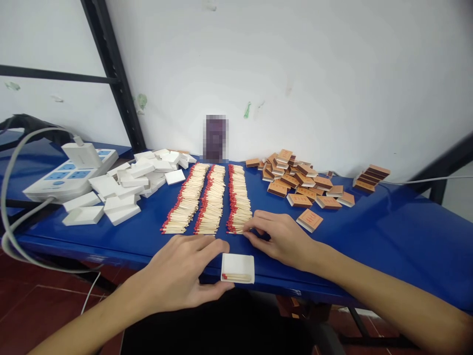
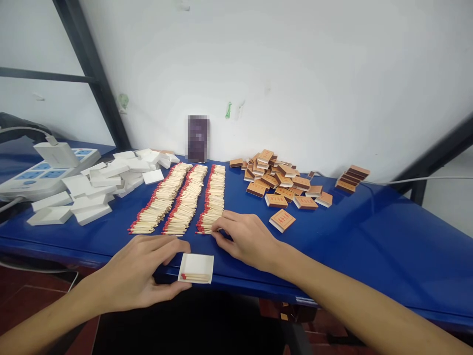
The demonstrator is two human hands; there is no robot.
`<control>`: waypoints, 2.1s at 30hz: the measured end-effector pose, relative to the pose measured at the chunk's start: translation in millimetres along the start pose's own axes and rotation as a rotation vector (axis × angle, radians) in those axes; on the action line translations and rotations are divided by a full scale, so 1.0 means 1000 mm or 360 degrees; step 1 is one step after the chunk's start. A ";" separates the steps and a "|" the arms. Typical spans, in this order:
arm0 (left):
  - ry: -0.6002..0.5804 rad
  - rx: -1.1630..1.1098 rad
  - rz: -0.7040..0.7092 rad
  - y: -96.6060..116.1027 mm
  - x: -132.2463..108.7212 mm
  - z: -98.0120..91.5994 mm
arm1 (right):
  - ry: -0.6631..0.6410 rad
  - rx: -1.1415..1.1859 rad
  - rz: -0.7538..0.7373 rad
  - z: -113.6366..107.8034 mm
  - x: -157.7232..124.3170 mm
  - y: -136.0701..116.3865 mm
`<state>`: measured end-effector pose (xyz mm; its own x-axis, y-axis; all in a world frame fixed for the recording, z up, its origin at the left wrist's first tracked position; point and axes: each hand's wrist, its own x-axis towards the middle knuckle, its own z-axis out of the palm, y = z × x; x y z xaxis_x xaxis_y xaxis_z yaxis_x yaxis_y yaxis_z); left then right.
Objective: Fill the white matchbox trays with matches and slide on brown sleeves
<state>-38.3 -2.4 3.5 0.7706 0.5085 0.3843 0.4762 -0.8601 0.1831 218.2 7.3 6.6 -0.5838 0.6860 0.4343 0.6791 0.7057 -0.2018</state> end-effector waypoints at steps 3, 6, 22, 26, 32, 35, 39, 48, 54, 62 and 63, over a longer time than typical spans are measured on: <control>-0.0010 0.0011 -0.0001 0.000 0.000 0.000 | -0.0059 0.0018 0.0035 0.000 0.000 0.001; -0.0009 0.0009 0.0006 0.001 0.000 -0.001 | -0.0078 0.0030 0.0052 -0.001 0.000 -0.001; -0.0074 -0.0027 -0.0039 0.000 0.001 -0.001 | -0.0271 -0.0401 0.0123 -0.002 0.014 -0.021; -0.0054 -0.0034 -0.0039 0.000 0.001 -0.002 | -0.0311 -0.0381 0.0138 -0.005 0.015 -0.021; -0.0079 -0.0047 -0.0061 0.000 0.001 -0.003 | -0.0326 -0.0157 0.0118 -0.003 0.016 -0.017; -0.0106 -0.0043 -0.0083 0.001 0.002 -0.003 | -0.0331 -0.0067 0.0100 -0.001 0.015 -0.016; -0.0127 -0.0033 -0.0104 0.001 0.002 -0.003 | -0.0299 0.0019 0.0121 -0.002 0.014 -0.018; -0.0118 -0.0027 -0.0097 0.001 0.002 -0.003 | -0.0466 0.0265 0.0408 -0.018 0.013 -0.021; -0.0123 -0.0019 -0.0107 0.002 0.003 -0.003 | -0.0397 0.0394 0.0413 -0.028 0.012 -0.022; -0.0113 -0.0006 -0.0125 0.001 0.003 -0.003 | -0.0520 0.0536 0.0377 -0.028 0.009 -0.043; -0.0106 -0.0004 -0.0116 0.001 0.003 -0.003 | -0.0501 0.0530 0.0385 -0.029 0.010 -0.042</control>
<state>-36.6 -1.8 7.3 0.7605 0.5711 0.3090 0.5308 -0.8209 0.2109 196.9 -20.2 44.8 -0.5679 0.8205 0.0661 0.6625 0.5032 -0.5548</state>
